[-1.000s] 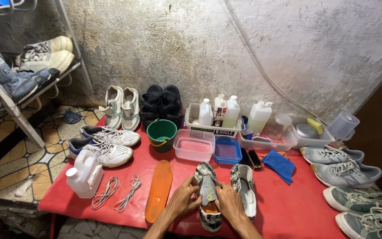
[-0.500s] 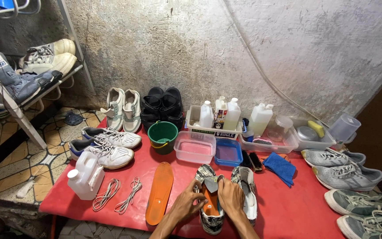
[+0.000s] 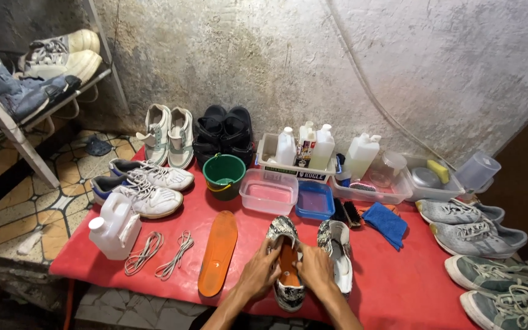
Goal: The person is cleaning the soles of various shoes using a brush and liquid cleaning solution.
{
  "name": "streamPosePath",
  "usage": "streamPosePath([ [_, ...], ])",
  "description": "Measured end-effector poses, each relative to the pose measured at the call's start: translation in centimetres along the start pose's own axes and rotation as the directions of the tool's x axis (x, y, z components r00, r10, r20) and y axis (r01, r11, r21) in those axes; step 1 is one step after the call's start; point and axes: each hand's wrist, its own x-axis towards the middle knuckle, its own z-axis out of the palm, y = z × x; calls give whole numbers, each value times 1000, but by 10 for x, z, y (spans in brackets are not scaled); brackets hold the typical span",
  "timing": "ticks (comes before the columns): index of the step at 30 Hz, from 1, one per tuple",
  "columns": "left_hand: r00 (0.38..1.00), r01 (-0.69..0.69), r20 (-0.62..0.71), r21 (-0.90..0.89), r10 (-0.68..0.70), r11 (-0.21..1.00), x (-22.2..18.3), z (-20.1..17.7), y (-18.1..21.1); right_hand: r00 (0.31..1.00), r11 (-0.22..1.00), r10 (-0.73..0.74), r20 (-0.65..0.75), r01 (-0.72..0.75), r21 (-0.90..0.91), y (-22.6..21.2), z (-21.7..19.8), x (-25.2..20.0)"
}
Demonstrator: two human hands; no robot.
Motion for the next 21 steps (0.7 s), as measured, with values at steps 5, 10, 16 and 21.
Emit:
streamPosePath([
  [5,997,70,26,-26,-69,997,2,3,-6,999,986,-39,-19,35,-164,4,44,13],
  [10,994,101,41,-88,-97,991,1,-5,-1,999,990,26,-32,-30,-137,-3,37,12],
  [16,994,112,22,-136,-110,984,6,3,-7,990,992,125,69,-125,-2,4,28,16],
  [21,991,132,29,-133,-129,982,6,1,-3,987,994,106,117,-106,-11,-3,26,13],
])
